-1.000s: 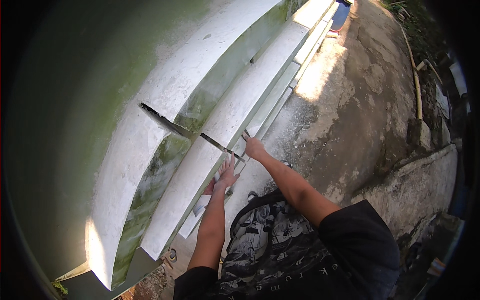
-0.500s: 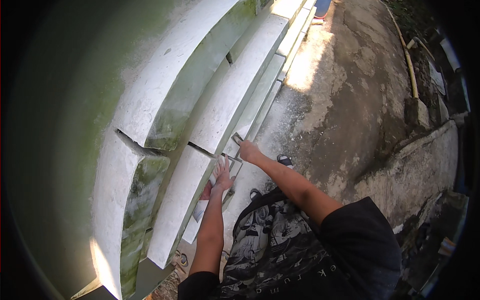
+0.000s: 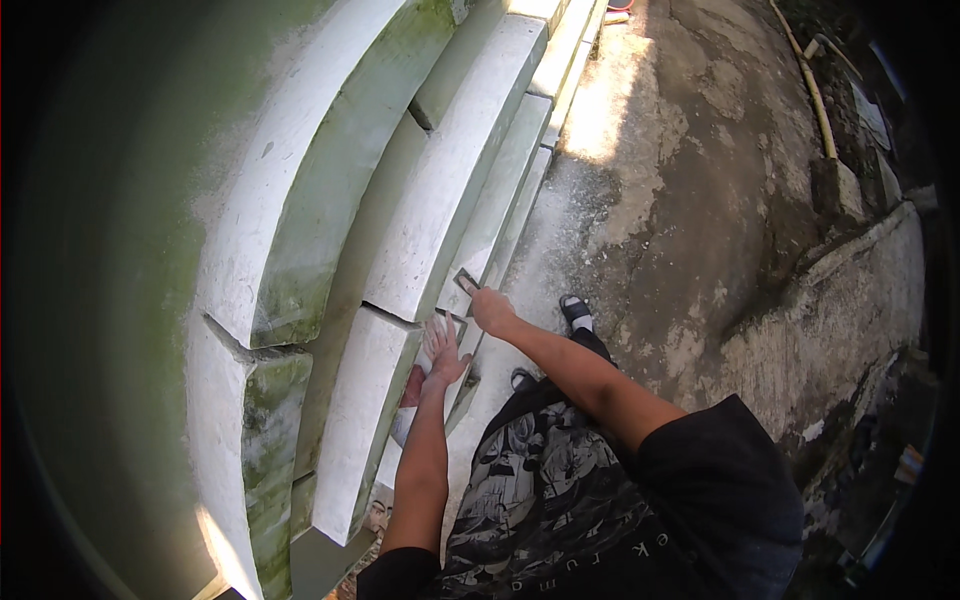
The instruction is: Sawing a gap into a concrete ledge or step outdoors.
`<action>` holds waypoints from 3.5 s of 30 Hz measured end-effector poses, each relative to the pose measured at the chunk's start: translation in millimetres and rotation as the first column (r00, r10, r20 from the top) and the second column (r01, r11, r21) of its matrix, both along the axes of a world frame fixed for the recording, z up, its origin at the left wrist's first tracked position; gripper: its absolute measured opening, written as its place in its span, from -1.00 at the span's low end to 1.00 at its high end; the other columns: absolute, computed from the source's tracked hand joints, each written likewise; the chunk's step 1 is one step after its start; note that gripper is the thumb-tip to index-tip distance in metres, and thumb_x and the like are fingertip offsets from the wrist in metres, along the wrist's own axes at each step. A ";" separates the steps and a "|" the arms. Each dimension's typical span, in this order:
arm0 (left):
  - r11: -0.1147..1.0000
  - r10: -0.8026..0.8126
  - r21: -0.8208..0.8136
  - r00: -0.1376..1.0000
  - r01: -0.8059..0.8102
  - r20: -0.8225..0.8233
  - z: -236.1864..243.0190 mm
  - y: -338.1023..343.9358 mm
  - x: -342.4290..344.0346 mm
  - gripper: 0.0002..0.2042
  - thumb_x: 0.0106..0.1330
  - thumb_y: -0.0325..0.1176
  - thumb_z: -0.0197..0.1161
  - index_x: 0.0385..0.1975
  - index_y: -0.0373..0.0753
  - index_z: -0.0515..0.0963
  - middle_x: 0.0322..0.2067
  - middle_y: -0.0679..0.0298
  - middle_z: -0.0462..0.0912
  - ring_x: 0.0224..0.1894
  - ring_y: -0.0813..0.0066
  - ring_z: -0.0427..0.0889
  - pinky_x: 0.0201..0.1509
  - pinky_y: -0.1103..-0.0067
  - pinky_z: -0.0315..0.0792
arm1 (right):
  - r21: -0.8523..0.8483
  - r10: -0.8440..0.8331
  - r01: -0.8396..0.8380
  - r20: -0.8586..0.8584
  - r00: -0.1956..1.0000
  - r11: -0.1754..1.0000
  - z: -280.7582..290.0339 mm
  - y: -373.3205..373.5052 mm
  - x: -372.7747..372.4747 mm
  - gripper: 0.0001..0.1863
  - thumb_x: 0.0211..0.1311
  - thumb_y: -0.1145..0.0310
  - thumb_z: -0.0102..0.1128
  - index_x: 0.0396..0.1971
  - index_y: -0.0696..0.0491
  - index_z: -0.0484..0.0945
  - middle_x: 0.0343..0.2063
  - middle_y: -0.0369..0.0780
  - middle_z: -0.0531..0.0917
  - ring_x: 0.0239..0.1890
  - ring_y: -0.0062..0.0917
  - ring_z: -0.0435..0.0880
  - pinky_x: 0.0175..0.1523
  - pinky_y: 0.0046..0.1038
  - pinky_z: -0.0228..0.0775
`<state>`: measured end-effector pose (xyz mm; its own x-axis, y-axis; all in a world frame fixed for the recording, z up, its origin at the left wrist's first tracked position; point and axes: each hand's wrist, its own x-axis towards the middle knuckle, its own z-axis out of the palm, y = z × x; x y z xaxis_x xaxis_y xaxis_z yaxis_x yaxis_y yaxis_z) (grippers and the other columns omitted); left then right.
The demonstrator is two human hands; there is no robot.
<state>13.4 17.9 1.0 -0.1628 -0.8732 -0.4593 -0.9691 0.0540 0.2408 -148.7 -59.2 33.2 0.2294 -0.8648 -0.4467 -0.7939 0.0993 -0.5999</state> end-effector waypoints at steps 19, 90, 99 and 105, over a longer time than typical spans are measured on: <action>1.000 0.011 -0.005 1.000 -0.012 -0.027 4.8 -0.3 -0.1 0.04 0.02 -0.25 0.27 0.27 -0.10 -0.51 0.28 -0.10 -0.52 0.32 -0.05 -0.58 0.30 0.15 -0.57 | -0.069 0.043 -0.042 0.012 0.999 0.997 -2.4 -10.8 3.4 -0.30 0.04 0.52 -0.06 0.25 -0.08 0.04 -0.37 0.00 0.60 -0.30 -0.18 0.62 -0.23 -0.26 0.48; 0.985 0.151 -0.039 0.939 -0.171 -0.308 5.5 3.0 12.9 0.13 -0.10 -0.33 0.37 0.25 -0.22 -0.53 0.31 0.04 -0.42 0.37 0.23 -0.38 0.35 0.24 -0.40 | 0.511 -0.513 0.285 0.387 0.766 0.811 -23.6 3.3 18.0 -0.44 0.19 0.08 -0.02 -0.79 0.28 0.40 -0.86 -0.13 0.43 -0.89 -0.45 0.41 -0.79 -0.42 0.27; 0.987 0.128 -0.071 0.978 -0.141 -0.166 1.4 8.1 7.0 0.22 -0.15 -0.17 0.40 0.23 -0.10 -0.63 0.30 -0.06 -0.35 0.34 0.00 -0.34 0.33 0.15 -0.37 | 0.583 -0.596 0.304 0.409 0.691 0.753 -15.8 9.9 26.7 -0.46 0.21 0.07 -0.02 -0.79 0.22 0.35 -0.83 -0.19 0.37 -0.87 -0.51 0.34 -0.83 -0.46 0.15; 0.987 0.160 0.010 0.977 -0.161 -0.143 0.3 6.9 9.9 0.23 -0.16 -0.15 0.40 0.23 -0.09 -0.63 0.30 -0.05 -0.36 0.35 0.01 -0.35 0.33 0.14 -0.36 | 0.600 -0.601 0.310 0.373 0.707 0.737 -15.8 14.7 22.4 -0.50 0.22 0.06 -0.03 -0.71 0.19 0.33 -0.83 -0.19 0.35 -0.86 -0.52 0.31 -0.82 -0.46 0.13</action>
